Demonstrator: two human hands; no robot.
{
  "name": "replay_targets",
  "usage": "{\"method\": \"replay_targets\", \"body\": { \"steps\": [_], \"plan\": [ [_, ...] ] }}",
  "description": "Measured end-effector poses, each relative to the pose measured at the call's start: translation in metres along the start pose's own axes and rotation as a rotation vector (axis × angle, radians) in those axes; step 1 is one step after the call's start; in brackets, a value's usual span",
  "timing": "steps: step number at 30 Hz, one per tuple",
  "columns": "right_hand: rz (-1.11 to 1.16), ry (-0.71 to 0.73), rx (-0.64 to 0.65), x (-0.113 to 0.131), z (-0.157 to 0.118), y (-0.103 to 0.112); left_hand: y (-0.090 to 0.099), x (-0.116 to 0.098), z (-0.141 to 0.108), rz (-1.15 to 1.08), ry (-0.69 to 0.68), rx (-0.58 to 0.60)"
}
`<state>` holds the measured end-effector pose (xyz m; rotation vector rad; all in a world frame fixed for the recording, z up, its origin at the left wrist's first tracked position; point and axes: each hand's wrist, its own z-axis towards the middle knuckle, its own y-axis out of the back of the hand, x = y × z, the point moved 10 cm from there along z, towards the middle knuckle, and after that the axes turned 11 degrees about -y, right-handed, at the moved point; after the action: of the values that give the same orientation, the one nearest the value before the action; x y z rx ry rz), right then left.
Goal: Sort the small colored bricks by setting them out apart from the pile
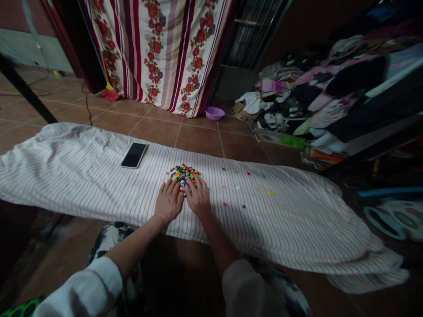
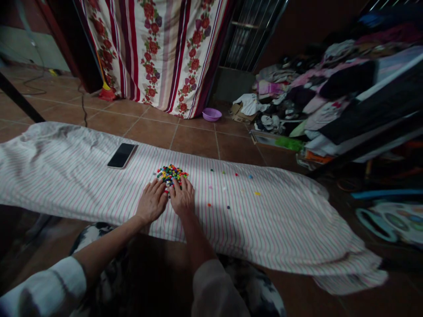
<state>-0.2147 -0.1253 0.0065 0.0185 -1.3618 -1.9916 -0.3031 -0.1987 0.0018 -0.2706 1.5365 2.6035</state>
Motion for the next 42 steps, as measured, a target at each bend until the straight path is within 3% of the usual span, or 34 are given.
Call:
{"method": "replay_targets", "body": {
  "steps": [7, 13, 18, 22, 29, 33, 42],
  "plan": [
    [-0.038, 0.006, 0.03, 0.002, 0.0, -0.002, 0.002, 0.018, 0.0, -0.062, -0.048, -0.048],
    [-0.017, -0.017, 0.038, 0.0, 0.001, -0.002, 0.004, 0.069, 0.01, -0.132, 0.262, -0.073],
    [0.012, -0.019, 0.044, -0.001, 0.002, -0.002, 0.005, 0.099, 0.026, -0.09, 0.387, -0.008],
    [0.071, 0.028, 0.022, 0.002, 0.001, 0.002, -0.002, 0.108, 0.038, -0.078, 0.411, 0.08],
    [0.151, 0.052, -0.006, 0.003, 0.001, 0.007, -0.001, 0.109, 0.038, -0.058, 0.468, 0.107],
    [0.188, 0.061, -0.007, 0.004, 0.0, 0.011, 0.007, 0.098, 0.039, -0.068, 0.427, 0.08],
    [0.17, 0.077, 0.03, 0.004, -0.002, 0.01, 0.011, 0.023, 0.042, -0.124, 0.119, 0.075]
  ]
}}
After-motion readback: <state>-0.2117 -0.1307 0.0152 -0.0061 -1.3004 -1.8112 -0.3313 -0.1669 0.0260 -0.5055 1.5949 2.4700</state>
